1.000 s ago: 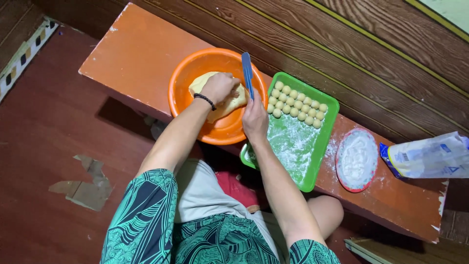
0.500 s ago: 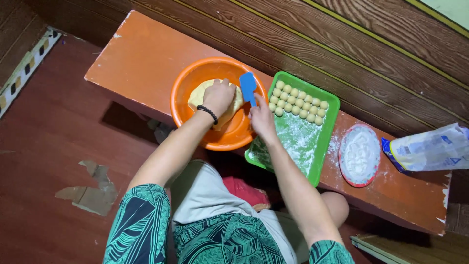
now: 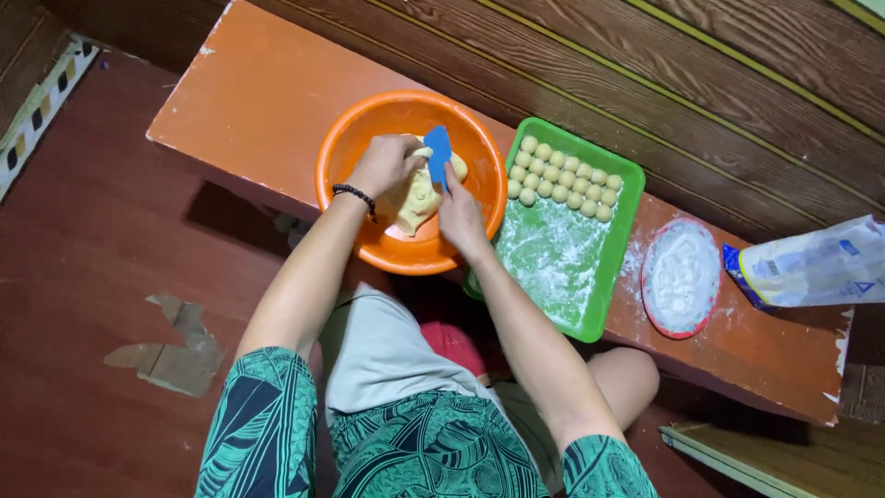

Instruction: The person sits on the floor and rolls small pieces of dough into balls using both hands. They place the finished dough balls onto a green tray and occasionally use a blue dough scraper to cut more dough from a larger mass in an orange bowl.

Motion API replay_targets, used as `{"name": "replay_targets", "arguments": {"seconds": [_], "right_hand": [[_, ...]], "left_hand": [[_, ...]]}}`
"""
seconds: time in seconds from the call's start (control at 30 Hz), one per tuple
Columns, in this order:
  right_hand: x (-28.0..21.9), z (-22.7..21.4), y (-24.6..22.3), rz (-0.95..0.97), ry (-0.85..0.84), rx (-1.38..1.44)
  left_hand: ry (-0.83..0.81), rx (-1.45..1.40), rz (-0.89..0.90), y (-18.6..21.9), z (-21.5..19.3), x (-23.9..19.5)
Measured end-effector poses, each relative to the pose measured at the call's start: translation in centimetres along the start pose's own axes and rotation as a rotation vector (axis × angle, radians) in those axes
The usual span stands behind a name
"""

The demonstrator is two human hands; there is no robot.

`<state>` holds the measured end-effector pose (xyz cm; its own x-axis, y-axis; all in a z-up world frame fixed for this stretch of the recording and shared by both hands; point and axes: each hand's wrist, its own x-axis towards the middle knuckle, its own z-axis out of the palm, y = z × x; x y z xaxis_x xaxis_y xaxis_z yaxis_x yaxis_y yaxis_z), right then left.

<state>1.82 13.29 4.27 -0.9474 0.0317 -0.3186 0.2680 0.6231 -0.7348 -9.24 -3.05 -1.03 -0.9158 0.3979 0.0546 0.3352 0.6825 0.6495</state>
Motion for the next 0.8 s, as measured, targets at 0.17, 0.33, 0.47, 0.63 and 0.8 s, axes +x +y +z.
{"name": "replay_targets", "arguments": {"seconds": [0.17, 0.33, 0.47, 0.63, 0.8], "right_hand": [[0.6, 2.1, 2.3, 0.104, -0.004, 0.248], [0.7, 2.7, 1.6, 0.167, -0.047, 0.607], [1.2, 3.0, 2.0, 0.062, -0.112, 0.384], [1.4, 2.9, 2.4, -0.112, -0.135, -0.081], [-1.5, 2.5, 0.5, -0.122, -0.215, -0.264]], "left_hand": [[0.052, -0.033, -0.057, -2.9, 1.5, -0.5], [0.068, -0.075, -0.09, -5.2, 3.0, -0.3], [0.149, -0.003, -0.094, -4.2, 1.9, -2.0], [0.189, 0.067, -0.043, -3.0, 1.0, -2.6], [0.156, 0.03, -0.176, -2.8, -0.8, -3.3]]}}
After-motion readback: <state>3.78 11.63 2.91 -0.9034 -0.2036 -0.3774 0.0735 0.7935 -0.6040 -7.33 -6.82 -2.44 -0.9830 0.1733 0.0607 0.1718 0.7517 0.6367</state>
